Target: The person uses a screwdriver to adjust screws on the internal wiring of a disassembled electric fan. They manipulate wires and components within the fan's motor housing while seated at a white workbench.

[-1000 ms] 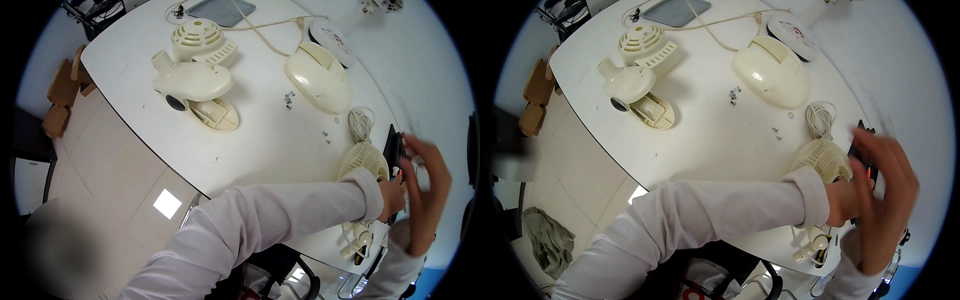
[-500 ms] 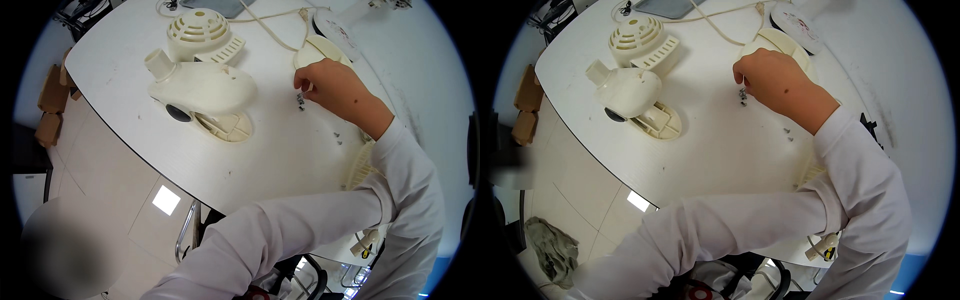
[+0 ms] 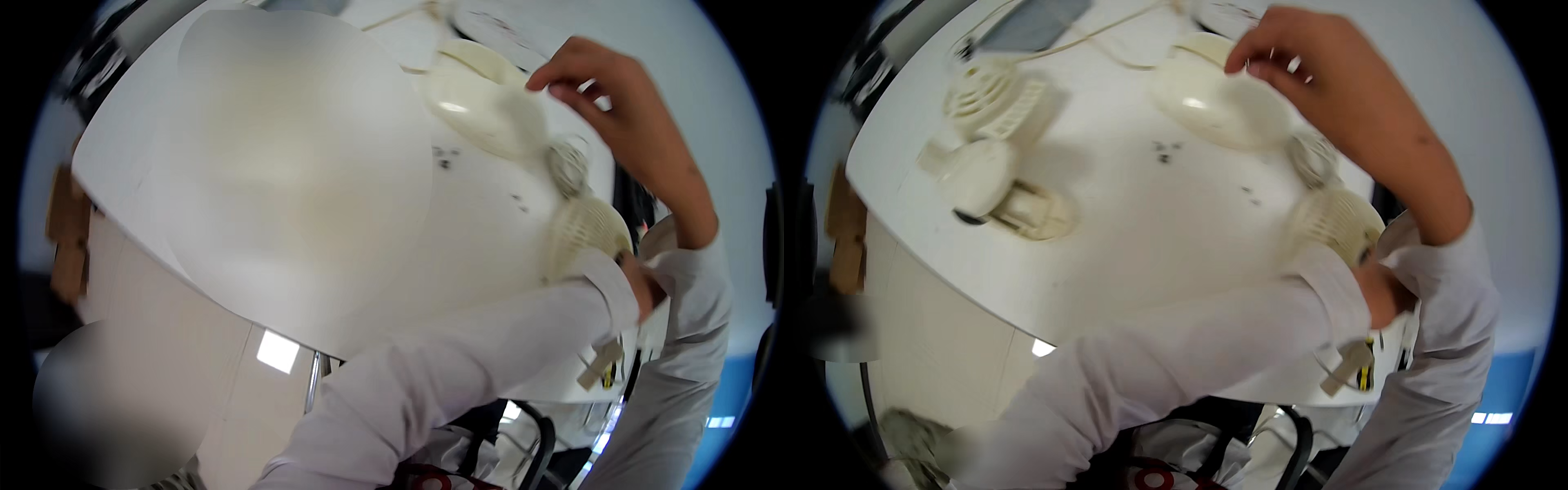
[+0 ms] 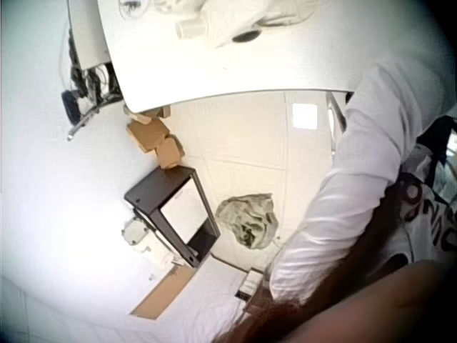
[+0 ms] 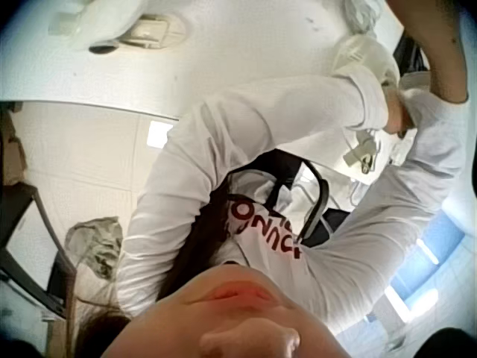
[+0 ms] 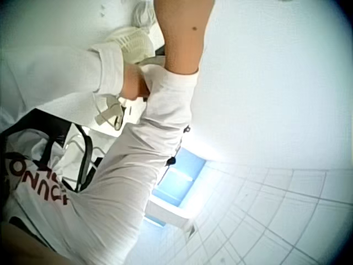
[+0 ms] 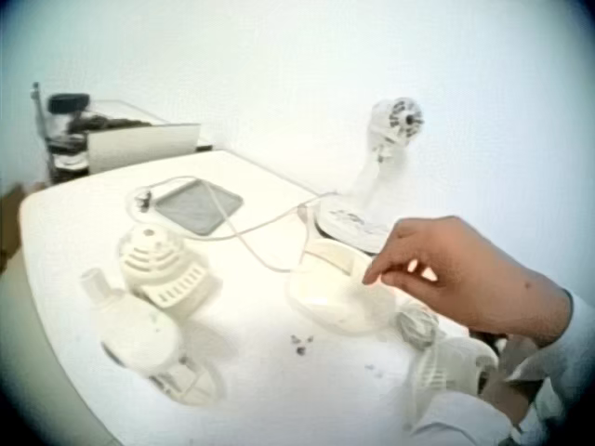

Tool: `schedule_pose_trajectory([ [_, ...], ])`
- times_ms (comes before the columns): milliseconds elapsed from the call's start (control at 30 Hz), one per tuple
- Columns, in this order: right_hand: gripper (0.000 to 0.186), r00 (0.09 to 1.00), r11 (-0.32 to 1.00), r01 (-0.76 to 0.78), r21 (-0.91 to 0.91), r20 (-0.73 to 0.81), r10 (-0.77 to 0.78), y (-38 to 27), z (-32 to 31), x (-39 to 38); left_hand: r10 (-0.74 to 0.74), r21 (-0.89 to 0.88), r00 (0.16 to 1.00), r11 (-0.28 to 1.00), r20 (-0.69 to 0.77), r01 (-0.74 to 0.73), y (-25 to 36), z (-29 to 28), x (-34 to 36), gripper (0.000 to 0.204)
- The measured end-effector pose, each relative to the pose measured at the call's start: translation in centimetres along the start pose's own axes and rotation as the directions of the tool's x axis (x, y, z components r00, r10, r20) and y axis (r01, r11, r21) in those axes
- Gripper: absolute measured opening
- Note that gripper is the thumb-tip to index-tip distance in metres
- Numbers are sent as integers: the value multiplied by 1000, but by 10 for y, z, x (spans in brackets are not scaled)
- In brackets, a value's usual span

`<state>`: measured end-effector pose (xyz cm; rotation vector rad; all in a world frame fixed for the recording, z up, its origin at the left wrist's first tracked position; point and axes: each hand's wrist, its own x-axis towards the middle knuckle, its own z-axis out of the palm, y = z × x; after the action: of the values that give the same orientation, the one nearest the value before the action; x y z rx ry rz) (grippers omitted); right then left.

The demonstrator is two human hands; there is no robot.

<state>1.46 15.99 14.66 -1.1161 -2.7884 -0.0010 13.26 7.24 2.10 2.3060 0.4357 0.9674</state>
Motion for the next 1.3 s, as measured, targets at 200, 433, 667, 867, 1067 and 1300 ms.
schedule_pose_trajectory([
  [200, 14, 881, 917, -352, 187, -263, 392, -30, -73, -146, 245, -49, 958, 970, 148, -240, -14, -62, -22, 28],
  [433, 14, 493, 570, -426, 702, -348, 797, -55, -15, -287, 263, -178, 950, 956, 167, -233, -8, -72, -25, 16],
  [667, 15, 501, 585, -406, 702, -364, 785, -28, 31, -314, 190, -154, 945, 976, 267, -153, 3, -92, -23, 19],
  [867, 15, 524, 634, -273, 723, -441, 728, -6, 55, -306, 127, -111, 932, 989, 340, -94, 10, -98, -19, 20],
  [1067, 15, 554, 718, -213, 662, -524, 647, 6, 71, -298, 66, -106, 924, 994, 377, -28, 12, -99, -18, 22],
  [1300, 15, 519, 660, -175, 731, -501, 693, 5, 78, -289, 69, -88, 922, 995, 381, -39, 11, -99, -17, 23],
])
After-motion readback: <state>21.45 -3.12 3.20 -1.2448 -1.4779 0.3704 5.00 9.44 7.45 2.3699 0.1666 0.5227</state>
